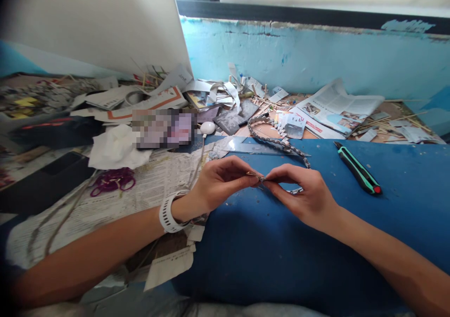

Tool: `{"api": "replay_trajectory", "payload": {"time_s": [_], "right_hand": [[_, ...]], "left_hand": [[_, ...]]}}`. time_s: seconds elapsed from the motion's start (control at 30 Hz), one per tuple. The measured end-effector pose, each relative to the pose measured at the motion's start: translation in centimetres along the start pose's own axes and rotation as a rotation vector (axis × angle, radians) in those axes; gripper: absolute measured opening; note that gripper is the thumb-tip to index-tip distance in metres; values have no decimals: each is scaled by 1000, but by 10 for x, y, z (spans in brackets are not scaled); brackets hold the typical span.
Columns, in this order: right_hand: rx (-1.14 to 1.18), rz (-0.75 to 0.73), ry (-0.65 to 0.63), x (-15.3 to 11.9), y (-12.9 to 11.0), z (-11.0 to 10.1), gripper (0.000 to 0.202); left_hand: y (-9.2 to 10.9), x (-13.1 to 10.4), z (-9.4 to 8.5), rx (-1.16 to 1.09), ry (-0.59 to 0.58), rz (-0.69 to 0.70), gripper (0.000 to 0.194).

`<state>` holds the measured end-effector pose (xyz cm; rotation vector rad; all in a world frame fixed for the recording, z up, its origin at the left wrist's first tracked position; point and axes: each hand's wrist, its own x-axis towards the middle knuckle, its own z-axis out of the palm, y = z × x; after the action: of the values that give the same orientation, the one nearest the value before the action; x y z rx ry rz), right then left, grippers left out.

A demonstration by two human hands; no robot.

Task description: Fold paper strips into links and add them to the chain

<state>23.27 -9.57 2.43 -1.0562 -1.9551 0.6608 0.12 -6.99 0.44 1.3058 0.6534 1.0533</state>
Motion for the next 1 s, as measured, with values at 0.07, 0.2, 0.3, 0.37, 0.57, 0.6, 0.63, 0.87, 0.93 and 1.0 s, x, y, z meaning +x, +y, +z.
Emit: {"api": "replay_trajectory", "payload": {"time_s": [0.07, 0.2, 0.3, 0.37, 0.57, 0.6, 0.63, 0.87, 0.93, 1.0], "right_hand": [[-1, -5, -17, 0, 1, 0, 9], [5, -11, -56, -1, 0, 0, 9], [24, 26, -66, -2, -2, 1, 10], [33, 37, -65, -2, -3, 2, 11], [-44, -54, -14, 1, -4, 1, 10], [-55, -78, -2, 2, -4, 1, 11], [-63, -106, 8, 2, -4, 1, 13], [-122, -236, 34, 0, -2, 7, 24], [-119, -236, 51, -1, -2, 8, 24], [-102, -248, 42, -2, -3, 8, 27]], "left_hand": [[0, -1, 0, 47, -15, 8, 22], [2, -3, 0, 125, -26, 31, 20], [3, -4, 0, 171, -6, 54, 19], [3, -5, 0, 190, -4, 61, 18], [8, -6, 2, 262, -58, 131, 17], [9, -6, 2, 295, -70, 160, 16], [10, -5, 2, 336, -79, 191, 15], [11, -6, 1, 619, -90, 342, 13], [9, -6, 2, 627, -61, 353, 13], [8, -7, 2, 592, -23, 356, 12]]}}
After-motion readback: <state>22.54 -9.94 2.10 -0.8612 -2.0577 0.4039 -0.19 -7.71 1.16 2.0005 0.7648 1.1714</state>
